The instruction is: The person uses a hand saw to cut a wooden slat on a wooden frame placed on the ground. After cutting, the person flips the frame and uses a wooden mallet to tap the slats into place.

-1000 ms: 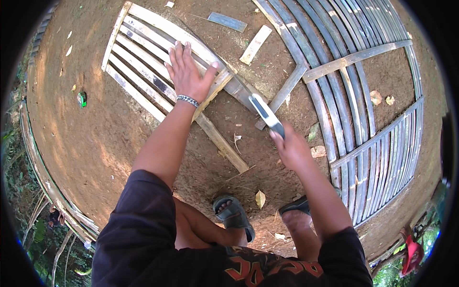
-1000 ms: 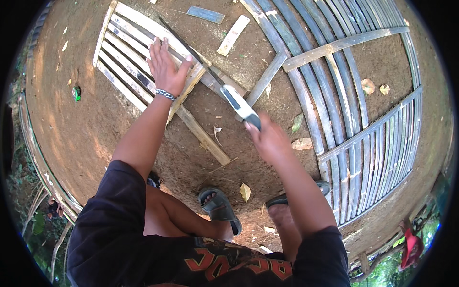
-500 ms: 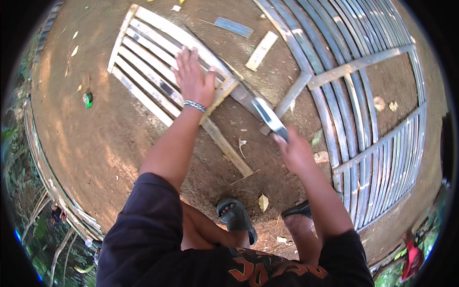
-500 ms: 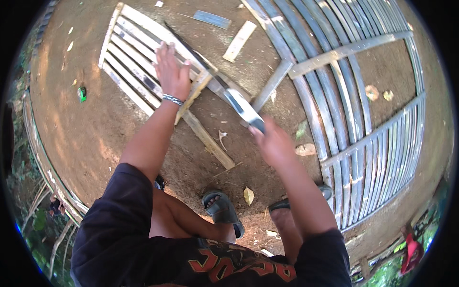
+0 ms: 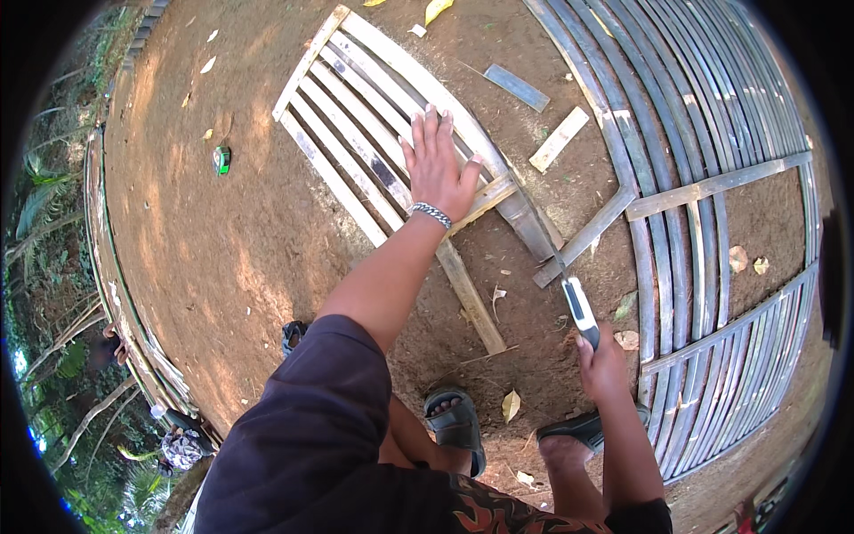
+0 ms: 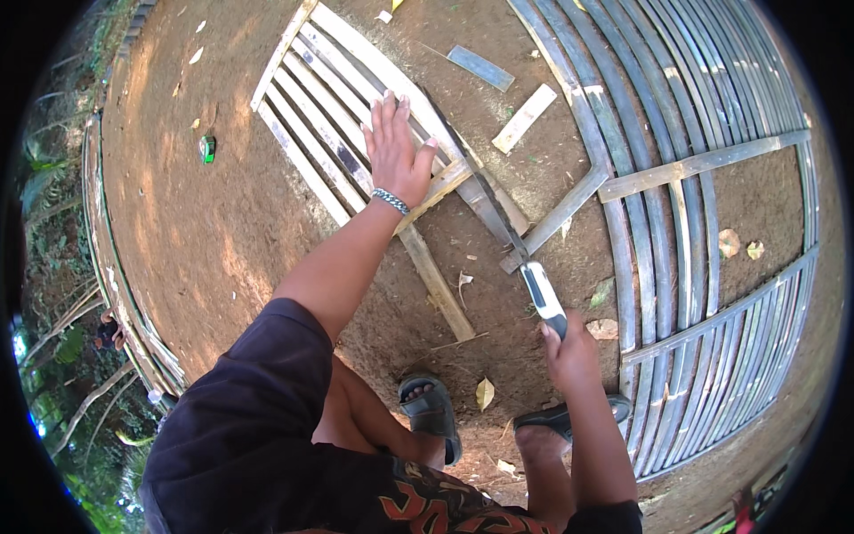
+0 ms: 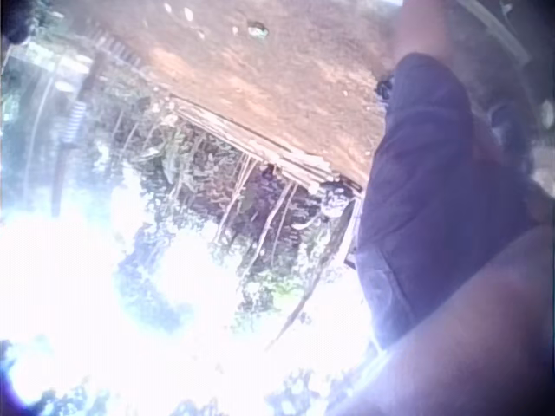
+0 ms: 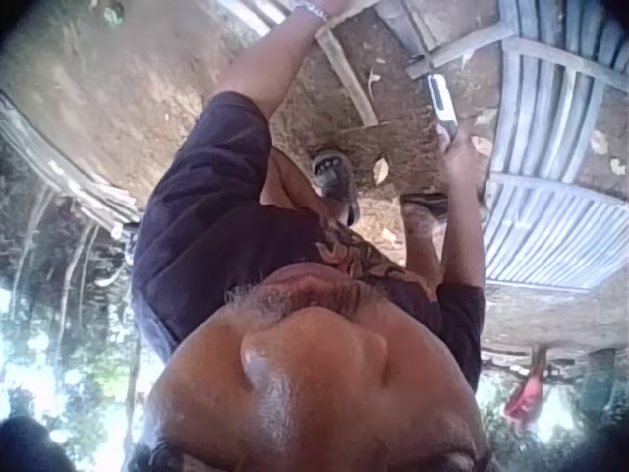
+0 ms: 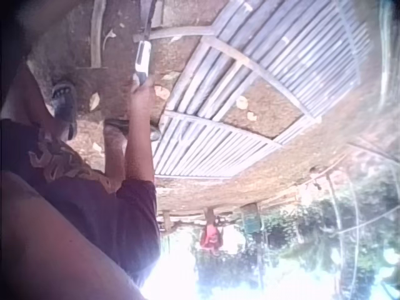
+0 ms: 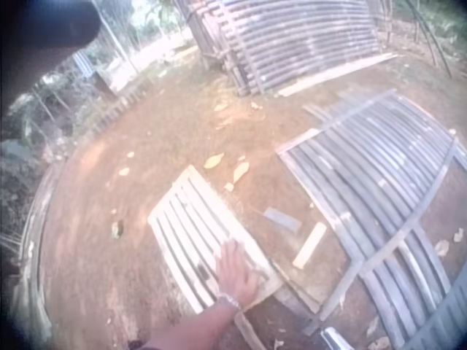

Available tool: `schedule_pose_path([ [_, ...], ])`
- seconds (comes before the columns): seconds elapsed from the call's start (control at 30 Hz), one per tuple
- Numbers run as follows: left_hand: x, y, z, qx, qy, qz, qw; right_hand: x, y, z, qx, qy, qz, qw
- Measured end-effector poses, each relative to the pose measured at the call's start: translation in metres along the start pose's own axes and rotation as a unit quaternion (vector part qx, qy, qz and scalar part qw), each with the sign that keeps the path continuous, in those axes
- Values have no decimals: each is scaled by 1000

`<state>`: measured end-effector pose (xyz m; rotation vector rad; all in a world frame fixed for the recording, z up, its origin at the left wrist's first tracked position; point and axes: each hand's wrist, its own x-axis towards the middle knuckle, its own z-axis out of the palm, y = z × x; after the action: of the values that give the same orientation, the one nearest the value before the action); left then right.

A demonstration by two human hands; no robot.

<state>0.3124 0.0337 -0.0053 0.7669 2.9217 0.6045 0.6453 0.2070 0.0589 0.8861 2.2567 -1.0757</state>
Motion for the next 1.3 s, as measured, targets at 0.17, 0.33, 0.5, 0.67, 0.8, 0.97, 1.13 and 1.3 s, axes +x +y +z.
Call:
schedule_pose_path([
  [0.17,-1,2,8,20,-12,-19,1000,44,-54,-13,9,-13,-33,999],
  [0.33,-6,-5,10,-19,23,10,1000,17,-18,-10,-13,-22,-28,999],
  [0.5,-6,-8,11,-17,26,14,999,22,-27,-14,-17,-44,-15,999],
  [0.67,-3,-1,11,-29,19,13,999,52,-57,-12,-52,-21,-1,998],
  [0.8,-8,-6,9,-22,33,22,999,-5,8,-1,-51,-18,-2,999],
  [0.97,-3,1,14,-30,31,25,999,47,-55,-16,-58,-41,2,997],
  [1.13,-4,-8,8,-22,37,20,999,14,-24,-7,-60,-46,35,997],
  [1.3,-4,-2,12,-27,29,23,999,36,-39,-16,-63,-62,28,996],
])
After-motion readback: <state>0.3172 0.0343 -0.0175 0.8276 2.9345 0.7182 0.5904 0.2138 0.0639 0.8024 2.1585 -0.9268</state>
